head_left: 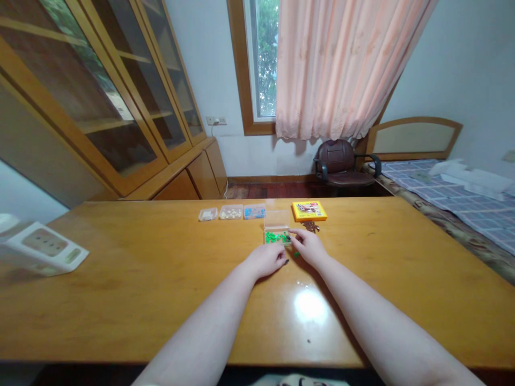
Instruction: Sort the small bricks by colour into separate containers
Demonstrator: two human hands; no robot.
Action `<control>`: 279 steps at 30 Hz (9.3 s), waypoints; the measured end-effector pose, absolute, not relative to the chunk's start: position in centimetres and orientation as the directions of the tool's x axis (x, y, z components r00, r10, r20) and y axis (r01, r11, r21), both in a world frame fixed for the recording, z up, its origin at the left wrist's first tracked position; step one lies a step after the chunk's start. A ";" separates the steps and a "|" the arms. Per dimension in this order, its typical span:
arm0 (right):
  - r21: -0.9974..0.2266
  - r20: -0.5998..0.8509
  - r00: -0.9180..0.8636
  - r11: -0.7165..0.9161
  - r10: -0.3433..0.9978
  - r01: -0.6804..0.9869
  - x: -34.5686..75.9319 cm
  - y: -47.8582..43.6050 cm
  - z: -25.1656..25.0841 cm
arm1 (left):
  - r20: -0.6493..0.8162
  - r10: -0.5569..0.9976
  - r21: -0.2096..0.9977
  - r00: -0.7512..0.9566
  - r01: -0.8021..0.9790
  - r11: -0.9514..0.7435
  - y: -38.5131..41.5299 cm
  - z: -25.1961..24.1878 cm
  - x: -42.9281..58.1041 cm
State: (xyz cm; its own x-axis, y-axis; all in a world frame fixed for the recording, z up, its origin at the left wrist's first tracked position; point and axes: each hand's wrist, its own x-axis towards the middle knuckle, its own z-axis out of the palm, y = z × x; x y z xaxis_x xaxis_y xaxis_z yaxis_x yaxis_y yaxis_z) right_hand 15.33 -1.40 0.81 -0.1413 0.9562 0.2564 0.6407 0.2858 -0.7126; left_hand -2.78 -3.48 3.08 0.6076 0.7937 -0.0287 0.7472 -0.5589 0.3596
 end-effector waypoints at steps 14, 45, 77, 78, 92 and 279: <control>-0.685 0.074 -0.363 0.312 0.929 0.658 18.5 -0.3 0.7 | 0.003 0.706 0.324 0.708 0.667 -0.671 -3.6 3.0 -3.1; -0.735 -0.011 -0.444 0.294 0.896 0.611 18.9 -0.4 1.0 | 0.016 0.770 0.297 0.638 0.732 -0.613 -3.4 2.9 -2.4; -0.676 -0.108 -0.422 0.244 0.900 0.695 19.4 -0.1 0.9 | 0.078 0.674 0.274 0.735 0.634 -0.723 -4.0 3.5 -2.3; -0.684 -0.105 -0.421 0.242 0.901 0.688 19.5 -0.1 0.9 | 0.069 0.675 0.273 0.735 0.636 -0.722 -4.0 3.5 -2.3; -0.758 0.260 -0.114 0.276 0.959 0.590 15.8 -0.6 0.1 | 0.070 0.720 0.301 0.690 0.674 -0.675 -3.5 2.8 -2.6; -0.149 -0.002 -0.077 0.075 0.997 0.986 21.4 2.8 1.0 | 0.273 0.942 0.643 0.198 0.691 -0.331 -0.6 0.3 -4.0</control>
